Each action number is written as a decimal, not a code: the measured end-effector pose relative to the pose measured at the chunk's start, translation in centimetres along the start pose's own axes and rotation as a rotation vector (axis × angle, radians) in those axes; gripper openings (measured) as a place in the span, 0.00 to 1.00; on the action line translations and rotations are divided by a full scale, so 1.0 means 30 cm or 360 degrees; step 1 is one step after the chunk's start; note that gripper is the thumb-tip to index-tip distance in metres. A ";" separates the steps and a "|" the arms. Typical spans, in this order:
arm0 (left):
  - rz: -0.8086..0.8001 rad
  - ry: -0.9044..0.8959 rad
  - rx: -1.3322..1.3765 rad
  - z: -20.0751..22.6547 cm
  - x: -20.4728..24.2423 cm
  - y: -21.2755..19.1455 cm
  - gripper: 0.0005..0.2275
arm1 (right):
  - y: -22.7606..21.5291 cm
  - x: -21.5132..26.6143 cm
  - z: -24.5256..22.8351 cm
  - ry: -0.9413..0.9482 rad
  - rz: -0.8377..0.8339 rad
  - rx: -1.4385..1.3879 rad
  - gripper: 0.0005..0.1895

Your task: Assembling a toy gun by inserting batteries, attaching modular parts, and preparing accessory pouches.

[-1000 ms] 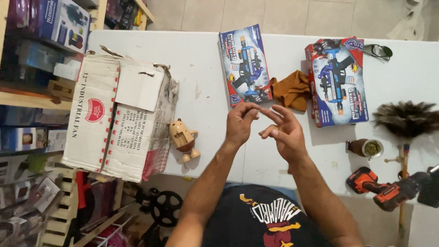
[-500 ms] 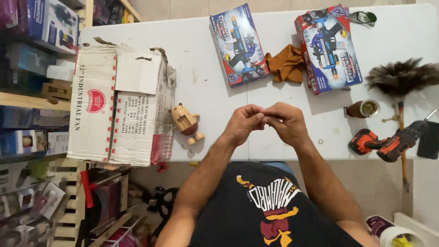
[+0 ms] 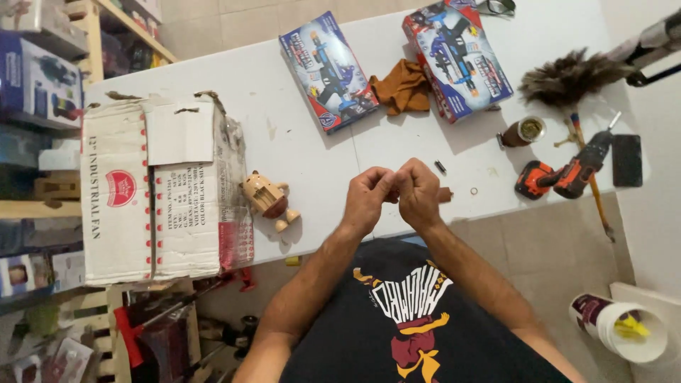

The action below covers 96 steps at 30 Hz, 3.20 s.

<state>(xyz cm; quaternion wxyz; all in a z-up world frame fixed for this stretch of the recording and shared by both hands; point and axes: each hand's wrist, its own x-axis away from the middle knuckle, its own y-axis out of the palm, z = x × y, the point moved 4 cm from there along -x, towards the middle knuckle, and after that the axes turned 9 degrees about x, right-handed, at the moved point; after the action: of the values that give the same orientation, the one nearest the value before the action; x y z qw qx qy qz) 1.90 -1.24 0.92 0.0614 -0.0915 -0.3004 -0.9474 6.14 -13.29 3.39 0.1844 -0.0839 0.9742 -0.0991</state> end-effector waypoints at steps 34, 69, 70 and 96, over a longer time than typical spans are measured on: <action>-0.0361 -0.0393 -0.0364 -0.114 0.128 -0.031 0.13 | -0.532 0.136 0.310 0.0548 0.0088 0.1676 0.19; 0.1586 -0.0079 0.0282 -0.364 -0.451 -0.823 0.31 | 0.327 -0.236 1.071 0.1560 -0.0446 0.0000 0.26; 0.1536 -0.0070 0.0199 -0.378 -0.416 -0.830 0.32 | 0.313 -0.210 1.071 0.1553 -0.0438 -0.0082 0.25; 0.0121 0.0591 -0.0749 0.245 0.113 -0.202 0.25 | -0.133 -0.169 -0.023 0.0005 -0.0538 -0.0117 0.31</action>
<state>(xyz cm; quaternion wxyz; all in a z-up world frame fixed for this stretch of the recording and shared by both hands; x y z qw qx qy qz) -1.43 7.75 4.15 0.1278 0.0605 -0.0526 -0.9885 11.04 -16.04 6.65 0.1603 -0.2530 0.9496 -0.0931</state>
